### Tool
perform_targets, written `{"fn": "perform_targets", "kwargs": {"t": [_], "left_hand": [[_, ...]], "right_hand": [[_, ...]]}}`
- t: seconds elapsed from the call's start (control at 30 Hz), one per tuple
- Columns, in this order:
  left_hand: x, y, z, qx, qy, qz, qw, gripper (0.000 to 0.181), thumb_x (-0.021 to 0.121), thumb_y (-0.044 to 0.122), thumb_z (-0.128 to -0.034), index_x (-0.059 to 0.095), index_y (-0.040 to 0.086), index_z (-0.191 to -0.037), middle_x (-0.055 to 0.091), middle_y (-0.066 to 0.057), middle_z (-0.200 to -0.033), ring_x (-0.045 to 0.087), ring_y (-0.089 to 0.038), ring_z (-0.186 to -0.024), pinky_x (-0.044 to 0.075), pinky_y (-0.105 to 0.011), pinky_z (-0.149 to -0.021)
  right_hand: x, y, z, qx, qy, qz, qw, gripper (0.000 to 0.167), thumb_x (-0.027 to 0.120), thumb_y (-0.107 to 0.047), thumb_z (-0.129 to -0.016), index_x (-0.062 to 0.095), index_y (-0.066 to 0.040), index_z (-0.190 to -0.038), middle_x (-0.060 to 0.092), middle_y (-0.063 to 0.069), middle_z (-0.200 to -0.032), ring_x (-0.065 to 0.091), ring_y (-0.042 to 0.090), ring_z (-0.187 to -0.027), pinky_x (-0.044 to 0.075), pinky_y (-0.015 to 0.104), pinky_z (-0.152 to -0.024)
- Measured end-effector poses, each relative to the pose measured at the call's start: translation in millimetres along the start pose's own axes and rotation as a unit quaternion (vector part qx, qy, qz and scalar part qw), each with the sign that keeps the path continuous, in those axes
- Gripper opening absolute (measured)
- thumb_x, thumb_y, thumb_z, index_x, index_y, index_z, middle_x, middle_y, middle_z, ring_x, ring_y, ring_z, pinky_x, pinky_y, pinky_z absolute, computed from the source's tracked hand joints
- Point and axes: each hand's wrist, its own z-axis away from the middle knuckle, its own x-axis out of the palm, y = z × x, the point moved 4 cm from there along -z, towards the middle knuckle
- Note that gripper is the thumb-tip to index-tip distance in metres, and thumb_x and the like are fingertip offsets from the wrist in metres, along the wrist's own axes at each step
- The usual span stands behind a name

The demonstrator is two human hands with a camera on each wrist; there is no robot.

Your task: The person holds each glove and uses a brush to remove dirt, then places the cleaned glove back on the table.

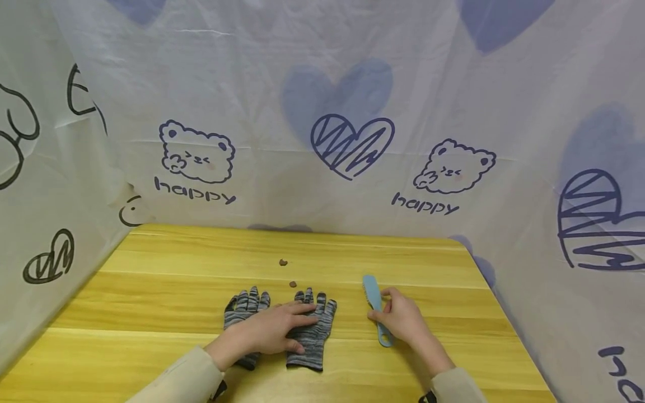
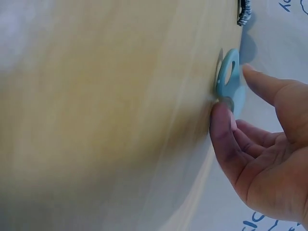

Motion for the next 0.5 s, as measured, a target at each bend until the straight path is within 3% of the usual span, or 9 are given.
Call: {"fn": "perform_targets", "kwargs": {"t": [0.17, 0.3, 0.4, 0.5], "left_hand": [[-7.5, -7.4, 3.8, -0.002, 0.041, 0.049, 0.9980, 0.064, 0.068, 0.044, -0.1003, 0.049, 0.021, -0.156, 0.036, -0.002, -0.167, 0.037, -0.029, -0.151, 0.037, -0.051, -0.121], [-20.3, -16.4, 16.7, -0.025, 0.108, 0.079, 0.9907, 0.062, 0.068, 0.042, -0.1013, 0.050, 0.018, -0.155, 0.039, -0.005, -0.165, 0.044, -0.033, -0.146, 0.041, -0.056, -0.117], [-31.3, -25.7, 31.2, -0.053, 0.184, 0.076, 0.9786, 0.060, 0.071, 0.038, -0.1001, 0.053, 0.016, -0.153, 0.045, -0.008, -0.160, 0.051, -0.035, -0.140, 0.046, -0.058, -0.112], [-41.3, -37.2, 49.9, -0.083, 0.261, 0.052, 0.9604, 0.061, 0.075, 0.035, -0.0978, 0.055, 0.012, -0.151, 0.051, -0.011, -0.156, 0.055, -0.037, -0.135, 0.048, -0.058, -0.109]], "right_hand": [[-8.7, -3.6, 3.3, -0.004, 0.029, -0.005, 0.9996, 0.060, 0.074, -0.030, -0.099, 0.053, 0.006, -0.141, 0.063, 0.006, -0.095, 0.058, 0.016, -0.075, 0.049, 0.027, -0.057], [-17.2, -10.0, 8.5, -0.027, 0.087, 0.008, 0.9958, 0.055, 0.066, -0.035, -0.104, 0.055, 0.001, -0.144, 0.064, 0.011, -0.109, 0.060, 0.020, -0.083, 0.050, 0.030, -0.059], [-21.8, -14.4, 13.3, -0.044, 0.135, 0.020, 0.9896, 0.056, 0.059, -0.042, -0.107, 0.053, -0.004, -0.148, 0.063, 0.015, -0.122, 0.062, 0.028, -0.095, 0.054, 0.039, -0.069], [-25.5, -17.1, 19.4, -0.065, 0.178, 0.030, 0.9814, 0.057, 0.054, -0.044, -0.109, 0.051, -0.006, -0.151, 0.057, 0.019, -0.137, 0.058, 0.039, -0.117, 0.055, 0.056, -0.087]]}}
